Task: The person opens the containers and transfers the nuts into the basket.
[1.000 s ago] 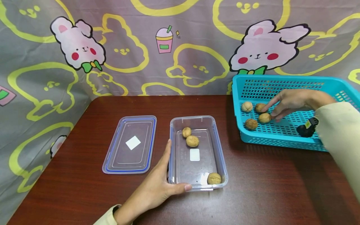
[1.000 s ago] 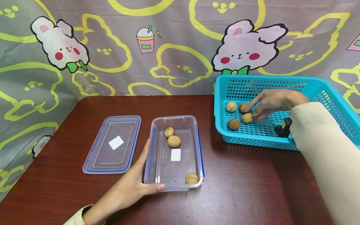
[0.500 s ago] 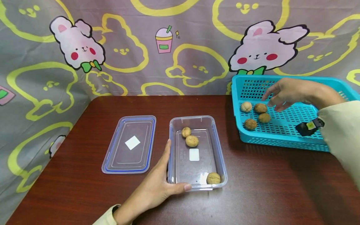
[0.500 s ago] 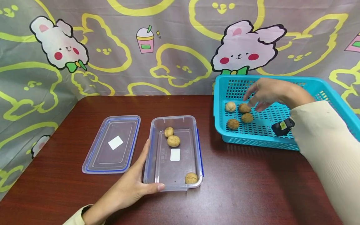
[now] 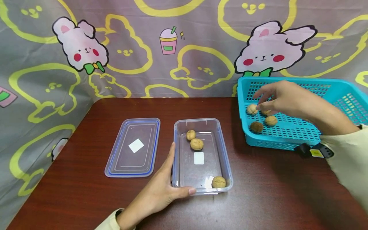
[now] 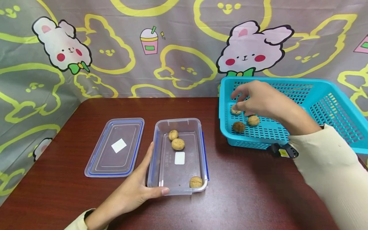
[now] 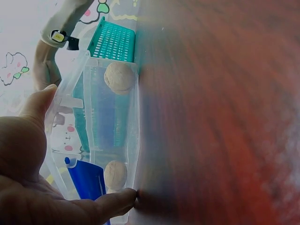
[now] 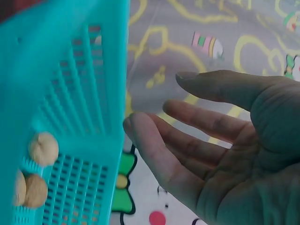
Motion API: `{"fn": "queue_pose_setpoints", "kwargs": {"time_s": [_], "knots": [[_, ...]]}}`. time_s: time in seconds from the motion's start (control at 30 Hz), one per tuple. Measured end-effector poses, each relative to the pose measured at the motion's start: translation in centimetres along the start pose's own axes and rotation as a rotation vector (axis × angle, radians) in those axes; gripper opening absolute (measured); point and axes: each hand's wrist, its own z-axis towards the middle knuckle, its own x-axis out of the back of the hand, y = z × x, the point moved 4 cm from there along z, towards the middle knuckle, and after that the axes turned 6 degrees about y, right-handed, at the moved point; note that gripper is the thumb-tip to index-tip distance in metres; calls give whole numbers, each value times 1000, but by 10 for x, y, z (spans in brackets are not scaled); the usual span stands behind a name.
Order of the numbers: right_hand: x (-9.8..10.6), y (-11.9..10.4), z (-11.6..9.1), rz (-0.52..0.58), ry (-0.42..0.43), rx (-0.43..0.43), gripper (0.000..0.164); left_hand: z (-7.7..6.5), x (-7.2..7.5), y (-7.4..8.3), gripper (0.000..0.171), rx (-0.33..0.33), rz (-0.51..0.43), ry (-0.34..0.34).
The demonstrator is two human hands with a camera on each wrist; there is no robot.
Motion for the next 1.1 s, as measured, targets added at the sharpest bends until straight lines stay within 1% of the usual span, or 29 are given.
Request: {"fn": "queue_pose_setpoints", "kwargs": {"time_s": [0.07,0.13,0.4,0.57,0.63,0.7,0.83,0.93,1.1], "knots": [[-4,-8,-4,-13,23,15,40,0,0,0,137,-5,-5,2],[-8,-14,-9,-16,46,29,41,0,0,0,137,4,-5,-1],[-34,-37,-24,88,121,89,39,-1,-1,-2,139,35,4,-6],[-53,-56,-32,133,157,134,39,0,-1,-3,139,29,-6,-5],[-58,-64,-34,164,173,172,38,0,-1,-2,139,24,-15,-4],[-64,-70,-36,208,183,210,38,1,-1,-2,139,22,-25,-6],[-77,-79,-36,302,166,238,39,0,-1,0,138,3,-39,-4],[-87,-83,-35,314,171,252,38,1,0,0,138,1,-36,-7],[-105,-88,-33,299,215,328,36,2,0,-1,140,21,-17,-13]]}}
